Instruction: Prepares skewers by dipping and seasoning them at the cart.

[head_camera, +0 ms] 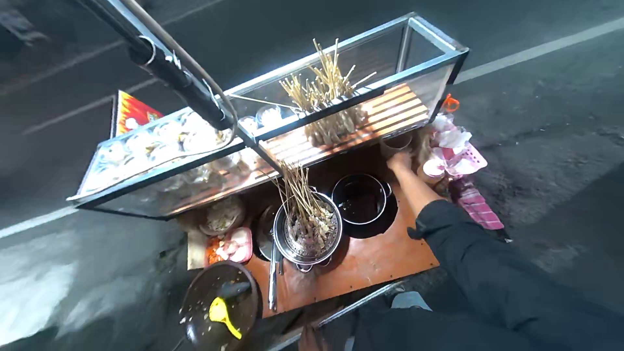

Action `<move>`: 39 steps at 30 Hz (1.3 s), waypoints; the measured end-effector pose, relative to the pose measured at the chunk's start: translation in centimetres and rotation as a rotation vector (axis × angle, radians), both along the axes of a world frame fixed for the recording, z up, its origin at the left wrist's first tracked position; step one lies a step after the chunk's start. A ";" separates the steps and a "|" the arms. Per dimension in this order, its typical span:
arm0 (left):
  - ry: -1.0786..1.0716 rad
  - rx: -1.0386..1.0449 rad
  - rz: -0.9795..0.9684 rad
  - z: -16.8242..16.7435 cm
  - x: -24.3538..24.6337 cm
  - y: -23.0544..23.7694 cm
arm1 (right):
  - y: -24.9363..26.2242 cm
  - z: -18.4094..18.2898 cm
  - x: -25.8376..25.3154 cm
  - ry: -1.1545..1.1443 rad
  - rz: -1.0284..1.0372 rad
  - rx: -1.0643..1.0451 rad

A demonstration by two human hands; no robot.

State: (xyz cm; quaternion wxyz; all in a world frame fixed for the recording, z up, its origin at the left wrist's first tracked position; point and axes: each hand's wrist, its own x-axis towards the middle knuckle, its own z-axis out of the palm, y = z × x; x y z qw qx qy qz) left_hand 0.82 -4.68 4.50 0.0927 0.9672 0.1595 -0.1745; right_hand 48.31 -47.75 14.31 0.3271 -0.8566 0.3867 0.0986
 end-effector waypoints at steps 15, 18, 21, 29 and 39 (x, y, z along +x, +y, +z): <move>-0.136 -0.201 0.366 0.8 -3.9 -2.4 | 2.0 -1.8 -10.0 -0.126 0.047 -0.071; -0.194 -0.239 0.344 1.3 -3.0 -2.2 | 3.5 0.5 -16.6 -0.147 0.109 -0.096; -0.282 -0.314 0.314 1.8 -2.6 -2.0 | 4.9 1.2 -23.7 -0.142 0.313 -0.104; -0.356 -0.557 0.114 2.3 0.8 -1.6 | 11.7 -1.4 -35.2 -0.066 0.527 0.107; -0.117 -0.882 -0.115 4.7 6.2 -5.5 | 15.2 -4.0 -37.4 0.062 0.662 0.494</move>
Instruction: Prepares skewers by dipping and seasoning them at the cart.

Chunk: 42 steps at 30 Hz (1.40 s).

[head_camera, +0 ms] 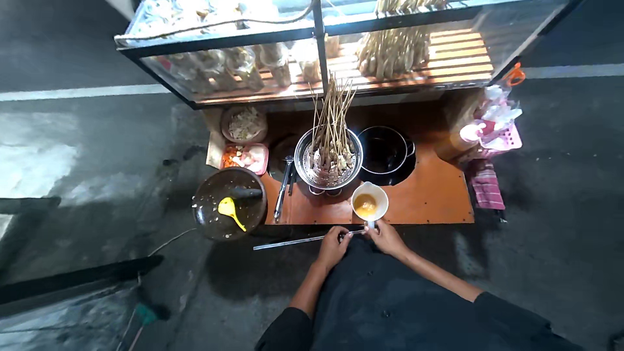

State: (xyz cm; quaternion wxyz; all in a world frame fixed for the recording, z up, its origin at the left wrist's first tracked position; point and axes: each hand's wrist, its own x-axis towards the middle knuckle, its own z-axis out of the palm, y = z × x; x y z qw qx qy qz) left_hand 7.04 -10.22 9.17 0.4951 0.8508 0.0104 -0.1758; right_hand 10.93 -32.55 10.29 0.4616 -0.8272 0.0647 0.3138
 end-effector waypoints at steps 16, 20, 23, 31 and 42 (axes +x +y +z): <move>0.123 -0.135 0.134 -0.6 1.1 -6.0 | 0.2 13.6 19.7 -0.877 0.649 -0.411; 0.117 -0.107 0.115 -0.8 1.6 -6.7 | 5.6 11.3 28.8 -1.145 1.104 -0.571; 0.118 -0.116 0.086 -0.8 1.7 -7.0 | 8.0 8.5 32.6 -1.159 1.506 -0.680; 0.053 -0.097 0.092 -0.4 1.4 -6.1 | 10.7 8.0 34.0 -1.126 1.641 -0.658; -0.028 -0.015 0.172 0.0 1.1 -3.8 | 12.8 11.8 31.9 -1.090 1.537 -0.634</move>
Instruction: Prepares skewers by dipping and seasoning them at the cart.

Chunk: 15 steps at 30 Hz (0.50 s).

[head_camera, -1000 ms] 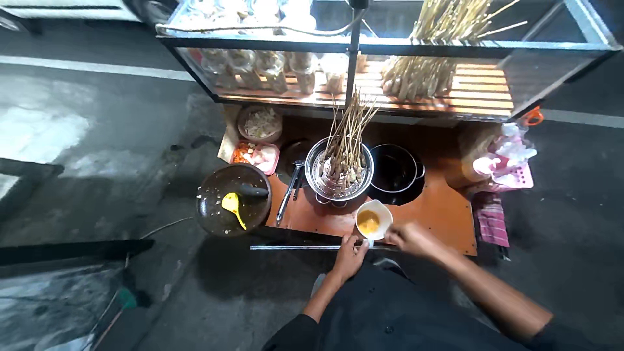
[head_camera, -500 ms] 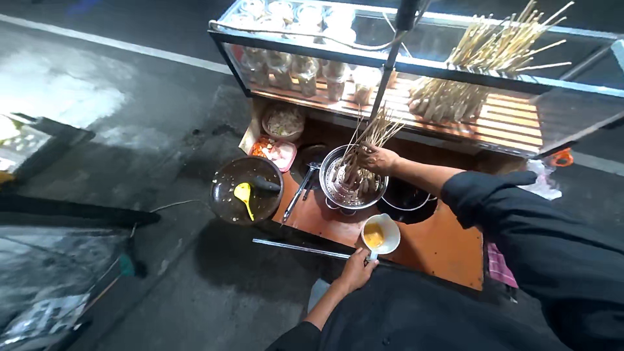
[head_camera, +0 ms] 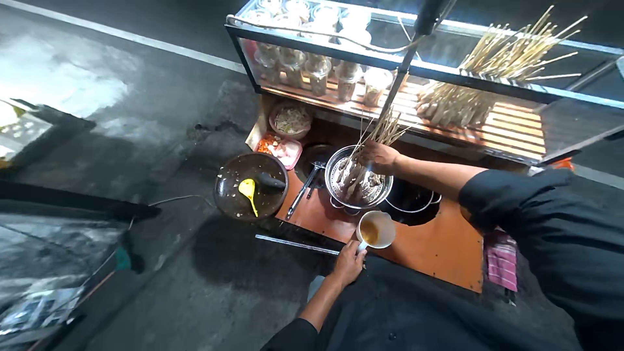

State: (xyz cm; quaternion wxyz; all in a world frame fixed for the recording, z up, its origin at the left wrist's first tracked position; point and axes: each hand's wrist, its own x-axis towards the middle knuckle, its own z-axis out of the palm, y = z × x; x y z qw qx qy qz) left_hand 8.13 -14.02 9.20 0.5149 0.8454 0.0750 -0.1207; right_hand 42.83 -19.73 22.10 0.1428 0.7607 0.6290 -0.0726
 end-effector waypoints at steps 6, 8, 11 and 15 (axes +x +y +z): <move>-0.033 0.029 -0.031 -0.1 0.3 0.6 | 0.8 4.9 -4.3 0.003 -0.414 -0.340; -0.033 0.037 -0.034 0.0 0.2 1.0 | 0.0 6.3 -5.3 0.035 -0.547 -0.402; -0.024 0.032 -0.013 0.0 -0.1 1.6 | -1.2 8.8 -6.7 0.085 -0.661 -0.522; -0.029 0.024 -0.028 -0.3 -0.1 2.2 | -1.5 6.5 -8.1 0.099 -0.769 -0.513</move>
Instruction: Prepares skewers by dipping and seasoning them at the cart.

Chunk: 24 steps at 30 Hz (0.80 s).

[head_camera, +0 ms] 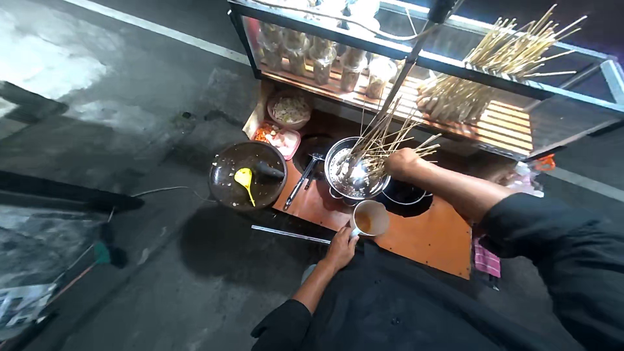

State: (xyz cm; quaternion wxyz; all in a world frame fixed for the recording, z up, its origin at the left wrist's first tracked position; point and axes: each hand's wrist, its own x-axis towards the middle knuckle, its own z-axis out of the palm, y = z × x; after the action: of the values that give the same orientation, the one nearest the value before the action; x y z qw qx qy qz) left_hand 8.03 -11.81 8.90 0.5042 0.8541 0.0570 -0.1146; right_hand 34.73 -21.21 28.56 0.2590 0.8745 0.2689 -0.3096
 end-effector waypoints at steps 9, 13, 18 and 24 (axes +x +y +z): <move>0.008 0.003 -0.037 -0.3 -0.1 0.6 | 0.2 -7.0 -0.2 -0.130 0.338 0.033; 0.003 0.003 -0.031 -0.3 -0.3 0.6 | -1.3 -7.3 0.6 -0.095 0.265 0.100; -0.005 0.024 -0.009 -0.4 -0.6 0.7 | -3.0 -7.2 -0.4 -0.012 0.137 0.143; -0.002 0.023 0.048 0.0 -0.6 1.6 | -4.4 -2.9 1.1 0.026 -0.018 0.261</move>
State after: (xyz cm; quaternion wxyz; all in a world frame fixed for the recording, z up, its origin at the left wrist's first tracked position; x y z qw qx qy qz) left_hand 7.42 -10.16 8.85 0.4970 0.8583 0.0781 -0.1008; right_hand 35.79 -25.62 25.61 0.1368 0.8990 0.3024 -0.2857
